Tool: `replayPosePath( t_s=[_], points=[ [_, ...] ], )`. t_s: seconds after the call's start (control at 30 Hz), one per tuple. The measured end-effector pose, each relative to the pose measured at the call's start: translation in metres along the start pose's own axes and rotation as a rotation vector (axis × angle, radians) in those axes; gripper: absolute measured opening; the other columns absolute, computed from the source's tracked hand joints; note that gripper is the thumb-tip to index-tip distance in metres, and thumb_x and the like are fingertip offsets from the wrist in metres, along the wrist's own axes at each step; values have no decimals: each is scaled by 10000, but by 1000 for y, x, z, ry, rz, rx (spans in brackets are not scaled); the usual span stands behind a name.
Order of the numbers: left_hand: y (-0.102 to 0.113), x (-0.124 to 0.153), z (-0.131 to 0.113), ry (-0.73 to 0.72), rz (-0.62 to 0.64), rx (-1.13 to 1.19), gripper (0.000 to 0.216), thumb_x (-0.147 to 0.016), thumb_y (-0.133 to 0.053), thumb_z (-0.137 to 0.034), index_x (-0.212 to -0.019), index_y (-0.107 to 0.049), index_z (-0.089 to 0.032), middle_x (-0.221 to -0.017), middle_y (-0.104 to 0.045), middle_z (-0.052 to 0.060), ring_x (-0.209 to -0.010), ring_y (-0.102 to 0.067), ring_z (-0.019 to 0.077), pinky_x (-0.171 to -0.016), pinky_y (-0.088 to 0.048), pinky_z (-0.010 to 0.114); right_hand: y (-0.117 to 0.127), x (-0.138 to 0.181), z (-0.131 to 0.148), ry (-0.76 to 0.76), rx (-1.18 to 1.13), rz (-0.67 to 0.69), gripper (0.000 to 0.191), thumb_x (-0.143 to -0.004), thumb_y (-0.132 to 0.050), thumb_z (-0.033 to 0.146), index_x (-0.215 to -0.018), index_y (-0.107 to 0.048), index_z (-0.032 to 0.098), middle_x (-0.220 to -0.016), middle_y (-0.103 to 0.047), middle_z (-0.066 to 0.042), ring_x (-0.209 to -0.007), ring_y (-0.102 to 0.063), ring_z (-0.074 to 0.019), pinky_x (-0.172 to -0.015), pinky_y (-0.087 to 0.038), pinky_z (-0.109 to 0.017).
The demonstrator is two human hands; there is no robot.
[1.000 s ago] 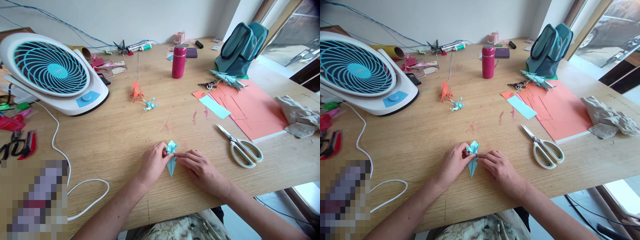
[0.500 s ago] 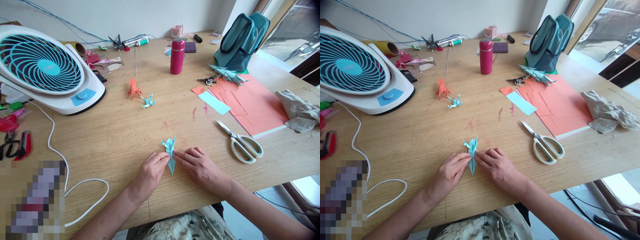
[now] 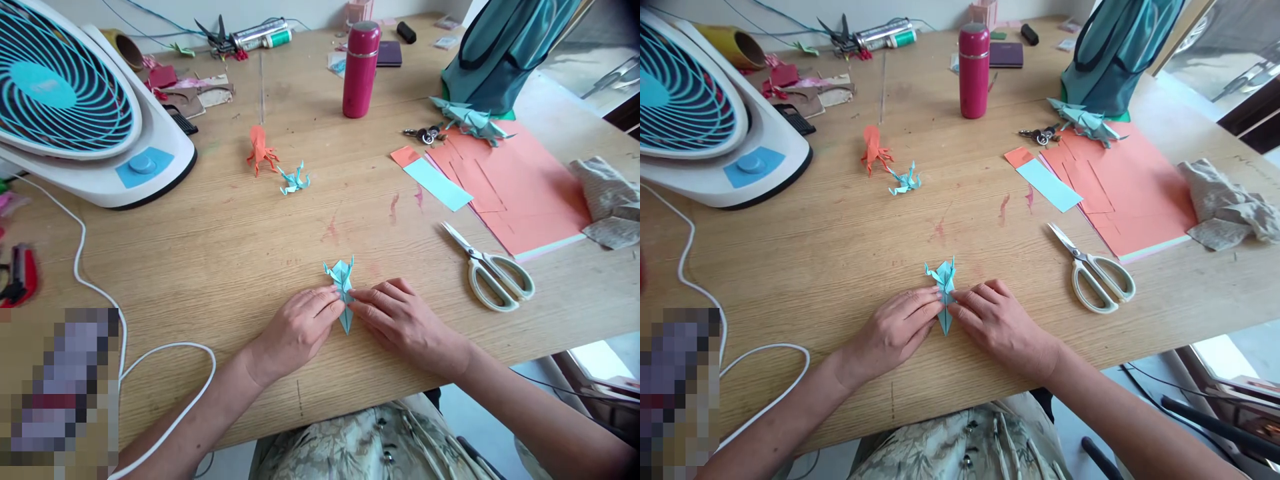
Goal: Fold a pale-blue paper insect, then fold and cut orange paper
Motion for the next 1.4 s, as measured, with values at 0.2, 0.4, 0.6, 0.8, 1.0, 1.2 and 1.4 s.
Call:
replayPosePath(
  t_s=[0.2, 0.4, 0.6, 0.8, 1.0, 1.2, 1.4],
  points=[
    [1, 10, 5, -45, 59, 37, 336, -935, -488, -42, -1252, -584, -99, -1324, -640, 151, -1321, -549, 225, -1097, -505, 379, 3, 2, 0, 37, 11, 33, 232, -1016, -472, 204, -1147, -658, 156, -1361, -627, -131, -978, -601, -239, -861, -431, -428],
    [7, 23, -18, -27, 183, 11, 403, -958, -555, -235, -1321, -553, -61, -1427, -553, 208, -1397, -460, 296, -1117, -481, 453, 3, 20, 9, 38, -13, 34, 309, -1000, -512, 259, -1275, -609, 156, -1454, -556, -137, -1095, -595, -270, -901, -431, -458],
    [1, 44, -65, -40, 207, -44, 607, -963, -503, -503, -1329, -551, -21, -1439, -520, 263, -1399, -442, 360, -1088, -494, 485, 3, 57, 36, 62, -32, 14, 442, -964, -580, 440, -1269, -612, 121, -1472, -533, -159, -1173, -574, -301, -936, -416, -471],
    [-27, 60, -95, -5, -36, -247, 286, -941, -573, -130, -1217, -634, -87, -1273, -673, 186, -1258, -607, 286, -1013, -561, 386, -14, 82, 55, 75, 62, -90, 266, -952, -631, 270, -1189, -650, 152, -1435, -571, -151, -1161, -601, -273, -913, -437, -443],
    [-41, 59, -103, 60, -211, -233, 120, -909, -614, -135, -1003, -689, -131, -1124, -736, 142, -1143, -681, 275, -953, -596, 387, -29, 87, 68, -1, 50, -299, 146, -909, -679, 210, -1056, -680, 209, -1324, -673, -100, -1069, -649, -237, -892, -453, -425],
    [-32, 52, -95, 59, -99, -177, 219, -944, -532, -109, -1104, -681, -98, -1268, -672, 191, -1252, -608, 300, -998, -575, 404, -20, 71, 67, -55, 33, -257, 111, -944, -601, 186, -1029, -672, 195, -1293, -691, -87, -1068, -649, -225, -999, -432, -457],
    [-22, 17, -61, 115, -40, -222, 194, -949, -522, -106, -1059, -682, -106, -1266, -674, 186, -1242, -615, 286, -1028, -557, 433, -13, 26, 38, -107, 56, -234, 123, -962, -559, 162, -944, -674, 201, -1216, -726, -79, -1024, -673, -216, -1037, -417, -476]
  ],
)
Point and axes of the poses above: each hand's wrist, its own x-axis away from the middle knuckle, its own y-axis out of the back of the hand, z = x × y, the point moved 1 cm from there along -x, towards the middle knuckle
